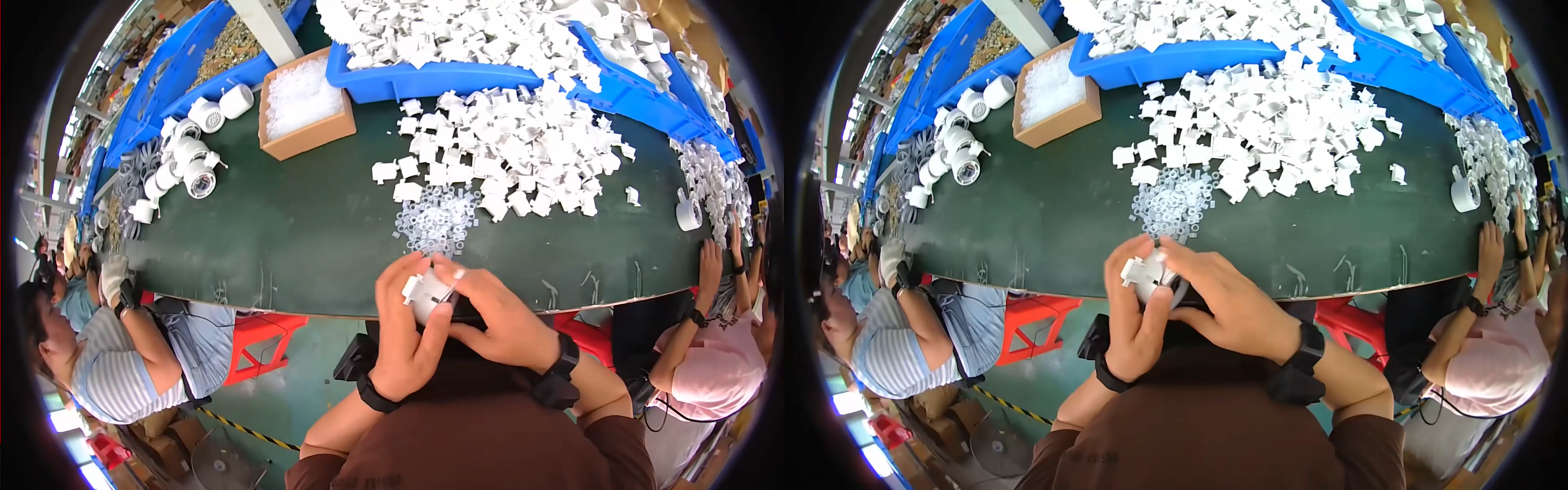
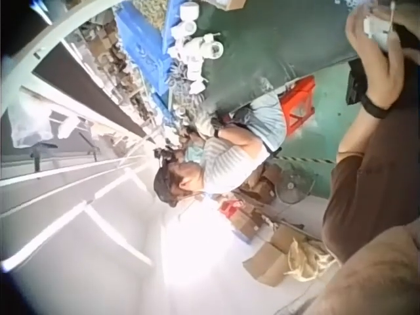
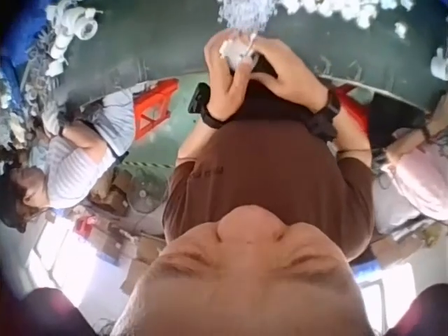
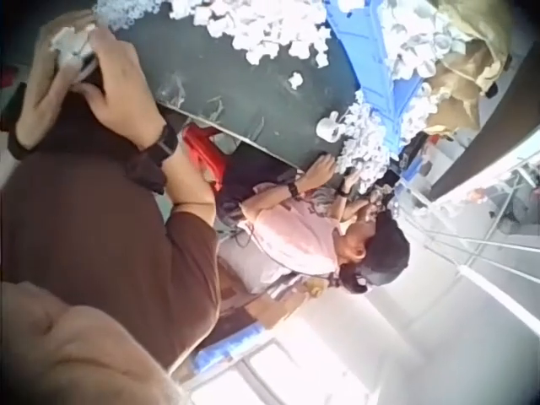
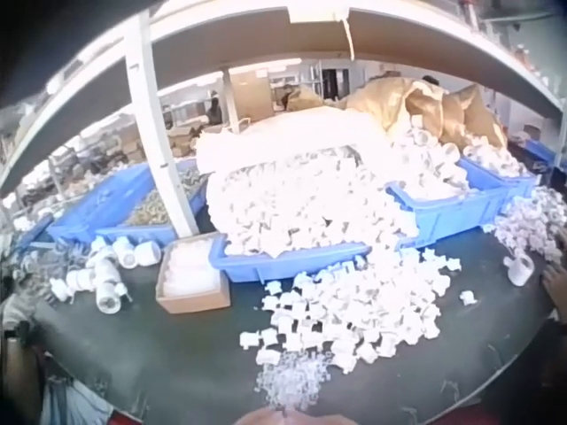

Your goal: The person picks up a white plastic component and a small white ring, then inserts the ring into the component. They then pick up a white camera housing, thread a wire through the assembly, and place the unit on the table.

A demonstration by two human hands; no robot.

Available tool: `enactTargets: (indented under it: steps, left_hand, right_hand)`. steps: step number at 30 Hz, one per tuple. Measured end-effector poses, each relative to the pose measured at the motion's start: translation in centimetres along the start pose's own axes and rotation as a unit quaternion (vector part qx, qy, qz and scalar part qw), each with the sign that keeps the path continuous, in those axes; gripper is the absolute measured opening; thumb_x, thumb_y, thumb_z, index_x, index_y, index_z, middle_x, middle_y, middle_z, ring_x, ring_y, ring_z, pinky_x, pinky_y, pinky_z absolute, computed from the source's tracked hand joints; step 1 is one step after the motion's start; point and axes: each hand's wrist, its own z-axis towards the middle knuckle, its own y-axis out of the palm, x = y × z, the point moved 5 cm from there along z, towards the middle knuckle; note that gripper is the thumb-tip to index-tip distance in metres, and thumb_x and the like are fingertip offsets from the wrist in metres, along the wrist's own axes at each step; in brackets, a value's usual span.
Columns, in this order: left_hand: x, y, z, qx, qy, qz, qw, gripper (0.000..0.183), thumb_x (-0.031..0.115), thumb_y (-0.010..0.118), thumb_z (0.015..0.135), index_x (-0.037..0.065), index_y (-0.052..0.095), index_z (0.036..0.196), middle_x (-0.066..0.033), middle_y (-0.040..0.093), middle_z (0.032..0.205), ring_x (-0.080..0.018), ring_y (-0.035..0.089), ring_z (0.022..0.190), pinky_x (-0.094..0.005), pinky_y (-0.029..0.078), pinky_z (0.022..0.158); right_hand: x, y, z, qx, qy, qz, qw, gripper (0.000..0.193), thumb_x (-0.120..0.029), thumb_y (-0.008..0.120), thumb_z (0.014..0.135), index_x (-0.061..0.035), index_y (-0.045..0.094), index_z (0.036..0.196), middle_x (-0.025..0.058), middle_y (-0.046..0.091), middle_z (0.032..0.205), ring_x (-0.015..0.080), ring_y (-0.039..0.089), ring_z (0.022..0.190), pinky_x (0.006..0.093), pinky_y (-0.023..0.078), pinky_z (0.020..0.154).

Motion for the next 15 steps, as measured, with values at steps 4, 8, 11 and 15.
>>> enactTargets:
  steps: [4, 8, 11, 15]
  left_hand:
    - [1.0, -1.2, 0.5, -0.004, 0.076, 0.162, 0.984, 0.046, 0.006, 0.068, 0.083, 0.004, 0.058, 0.127, -0.0187, 0.055, 0.129, -0.0366, 0.052, 0.111, -0.0439, 0.044, 0.096]
    - [1.3, -1.1, 0.7, -0.013, 0.066, 0.151, 0.986, 0.042, 0.004, 0.066, 0.080, 0.002, 0.059, 0.122, -0.0195, 0.057, 0.125, -0.0367, 0.054, 0.113, -0.0450, 0.044, 0.098]
    - [1.5, -1.2, 0.7, -0.004, 0.077, 0.199, 0.977, 0.034, 0.004, 0.065, 0.079, 0.003, 0.063, 0.113, -0.0169, 0.062, 0.116, -0.0364, 0.058, 0.103, -0.0439, 0.047, 0.091]
    - [1.1, -1.6, 1.0, 0.029, 0.077, 0.182, 0.980, 0.022, 0.005, 0.065, 0.080, 0.003, 0.065, 0.102, -0.0132, 0.066, 0.104, -0.0336, 0.060, 0.089, -0.0412, 0.049, 0.078]
  right_hand:
    - [-0.1, -0.8, 0.7, -0.046, 0.022, 0.050, 0.997, 0.054, -0.004, 0.076, 0.084, -0.0038, 0.059, 0.135, 0.0119, 0.060, 0.132, 0.0244, 0.058, 0.115, 0.0367, 0.047, 0.097]
    - [-0.1, -0.2, 1.5, -0.005, 0.115, 0.277, 0.954, 0.026, -0.003, 0.070, 0.094, -0.0011, 0.062, 0.119, 0.0057, 0.063, 0.108, 0.0118, 0.061, 0.100, 0.0282, 0.050, 0.085]
    - [-0.7, 0.5, 1.8, 0.005, 0.117, 0.406, 0.906, 0.010, 0.000, 0.061, 0.101, -0.0002, 0.062, 0.111, 0.0042, 0.064, 0.103, 0.0098, 0.063, 0.092, 0.0249, 0.052, 0.081]
    - [-0.8, 0.6, 1.5, 0.067, 0.081, 0.280, 0.954, 0.010, 0.004, 0.063, 0.097, 0.0002, 0.063, 0.106, 0.0051, 0.065, 0.102, 0.0097, 0.063, 0.088, 0.0257, 0.052, 0.077]
